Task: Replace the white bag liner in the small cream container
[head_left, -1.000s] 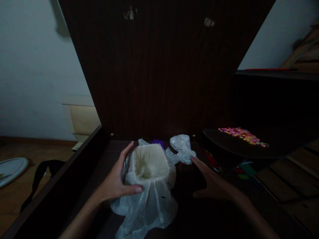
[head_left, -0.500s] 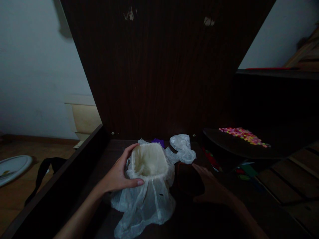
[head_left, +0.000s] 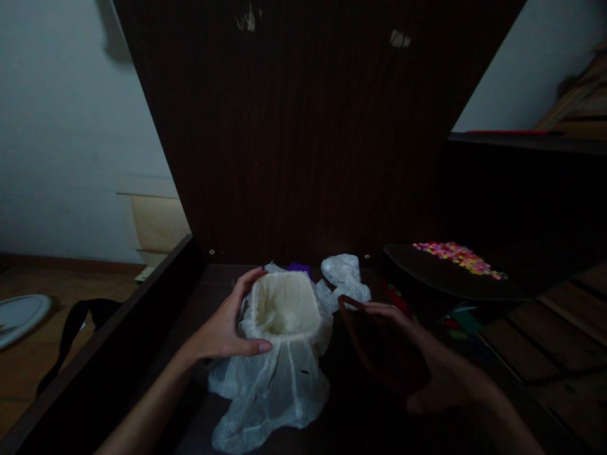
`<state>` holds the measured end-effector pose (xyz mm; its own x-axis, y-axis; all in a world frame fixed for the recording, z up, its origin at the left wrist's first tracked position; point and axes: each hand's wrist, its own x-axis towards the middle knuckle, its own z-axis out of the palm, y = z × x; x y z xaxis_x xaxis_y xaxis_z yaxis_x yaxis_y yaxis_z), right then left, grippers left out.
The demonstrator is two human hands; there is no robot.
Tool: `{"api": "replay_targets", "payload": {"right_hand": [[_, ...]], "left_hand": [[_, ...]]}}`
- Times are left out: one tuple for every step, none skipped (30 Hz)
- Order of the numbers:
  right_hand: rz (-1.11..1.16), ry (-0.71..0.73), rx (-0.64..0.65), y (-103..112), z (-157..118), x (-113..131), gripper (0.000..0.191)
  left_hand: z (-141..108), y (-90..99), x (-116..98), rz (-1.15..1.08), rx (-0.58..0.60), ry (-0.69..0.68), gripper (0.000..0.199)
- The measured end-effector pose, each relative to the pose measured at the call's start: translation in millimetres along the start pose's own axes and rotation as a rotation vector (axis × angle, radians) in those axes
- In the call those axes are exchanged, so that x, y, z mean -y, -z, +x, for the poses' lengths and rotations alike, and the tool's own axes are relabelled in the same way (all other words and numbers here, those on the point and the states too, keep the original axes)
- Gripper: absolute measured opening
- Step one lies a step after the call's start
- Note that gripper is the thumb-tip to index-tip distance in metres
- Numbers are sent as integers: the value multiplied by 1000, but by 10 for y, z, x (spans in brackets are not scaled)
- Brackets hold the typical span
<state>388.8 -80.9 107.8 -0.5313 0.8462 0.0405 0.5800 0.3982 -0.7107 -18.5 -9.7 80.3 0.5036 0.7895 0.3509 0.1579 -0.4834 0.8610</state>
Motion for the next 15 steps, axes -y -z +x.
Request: {"api": "replay_targets", "payload": {"right_hand": [[-54,46,-32,4,87,138,122],[-99,85,-67,-4,189,273,125],[-134,117,-93,-23,301,401,124],[-178,150,-100,-48,419,517,124],[-224,167,-106,-77,537,616,124],[-261,184,-103,-108,651,696,124],[-281,206,-104,-138,759,758,124],[-294,225,-101,-166,859,802,125],[-301,238,-92,-193,951,832,124],[-307,245,-81,-217,1032,848,124],[-314,244,-65,-239,1106,855,124],[-325,237,-48,-259,1170,854,124],[-336,230,-32,-276,1227,848,125],[-345,226,-21,-291,1277,838,125],[-350,226,-14,-304,1319,826,126]], "left_hand": [[-3,0,-3,-19,-1,-4,117],[-8,1,-9,-37,-6,-11,119],[-15,2,-16,-50,-13,-22,120],[-25,4,-27,-58,-21,-33,120],[-37,8,-40,-60,-26,-45,121],[-51,12,-57,-60,-29,-55,122],[-65,17,-78,-59,-28,-63,122],[-80,23,-102,-59,-27,-70,123],[-94,30,-128,-58,-28,-74,123],[-107,37,-156,-51,-31,-75,124],[-119,43,-182,-41,-35,-76,124],[-128,50,-206,-28,-40,-77,123],[-134,55,-225,-13,-47,-79,123],[-139,60,-239,2,-54,-81,121],[-140,63,-247,16,-61,-82,120]]}}
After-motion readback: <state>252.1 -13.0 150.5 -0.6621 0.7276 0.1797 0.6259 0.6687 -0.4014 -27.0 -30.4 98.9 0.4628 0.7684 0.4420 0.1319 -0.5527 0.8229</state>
